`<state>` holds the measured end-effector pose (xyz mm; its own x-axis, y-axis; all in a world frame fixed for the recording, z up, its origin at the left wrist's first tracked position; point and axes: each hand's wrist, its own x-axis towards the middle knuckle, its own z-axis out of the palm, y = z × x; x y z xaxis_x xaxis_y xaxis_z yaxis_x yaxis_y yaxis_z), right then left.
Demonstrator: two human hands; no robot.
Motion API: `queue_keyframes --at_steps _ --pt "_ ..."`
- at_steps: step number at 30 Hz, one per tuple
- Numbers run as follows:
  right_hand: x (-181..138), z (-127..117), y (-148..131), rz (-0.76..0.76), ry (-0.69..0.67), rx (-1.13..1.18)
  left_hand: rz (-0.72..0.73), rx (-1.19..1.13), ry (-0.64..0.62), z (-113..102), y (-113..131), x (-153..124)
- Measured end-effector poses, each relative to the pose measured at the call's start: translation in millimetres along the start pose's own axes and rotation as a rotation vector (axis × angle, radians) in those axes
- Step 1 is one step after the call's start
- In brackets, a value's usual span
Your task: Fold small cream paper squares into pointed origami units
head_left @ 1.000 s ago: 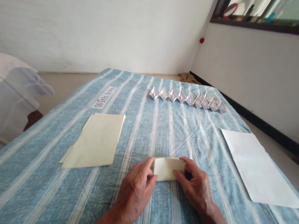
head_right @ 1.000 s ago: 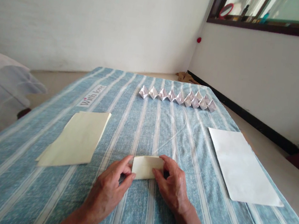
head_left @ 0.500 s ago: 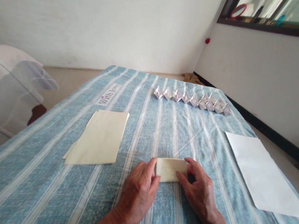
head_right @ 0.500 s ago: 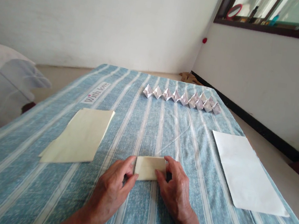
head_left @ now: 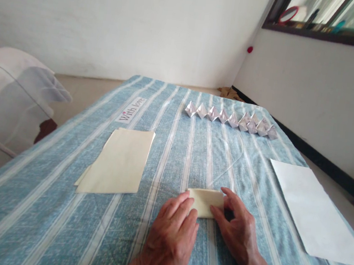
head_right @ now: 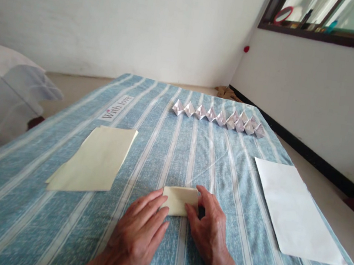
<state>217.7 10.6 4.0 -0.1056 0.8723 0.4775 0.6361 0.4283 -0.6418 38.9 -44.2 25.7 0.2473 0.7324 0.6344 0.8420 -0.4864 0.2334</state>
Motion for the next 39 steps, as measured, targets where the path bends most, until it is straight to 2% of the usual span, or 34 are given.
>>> queue_keyframes --at_steps 8,13,26,39 --pt "-1 0 1 -0.013 -0.009 -0.011 0.009 -0.028 -0.155 9 13 -13" --pt "-1 0 0 -0.015 -0.024 -0.032 -0.002 -0.034 -0.193 10 13 -14" --pt "0 -1 -1 -0.005 -0.015 -0.037 -0.075 0.016 -0.231 12 15 -17" --pt "0 0 -1 -0.013 -0.001 -0.037 -0.100 0.050 -0.215 10 15 -16"
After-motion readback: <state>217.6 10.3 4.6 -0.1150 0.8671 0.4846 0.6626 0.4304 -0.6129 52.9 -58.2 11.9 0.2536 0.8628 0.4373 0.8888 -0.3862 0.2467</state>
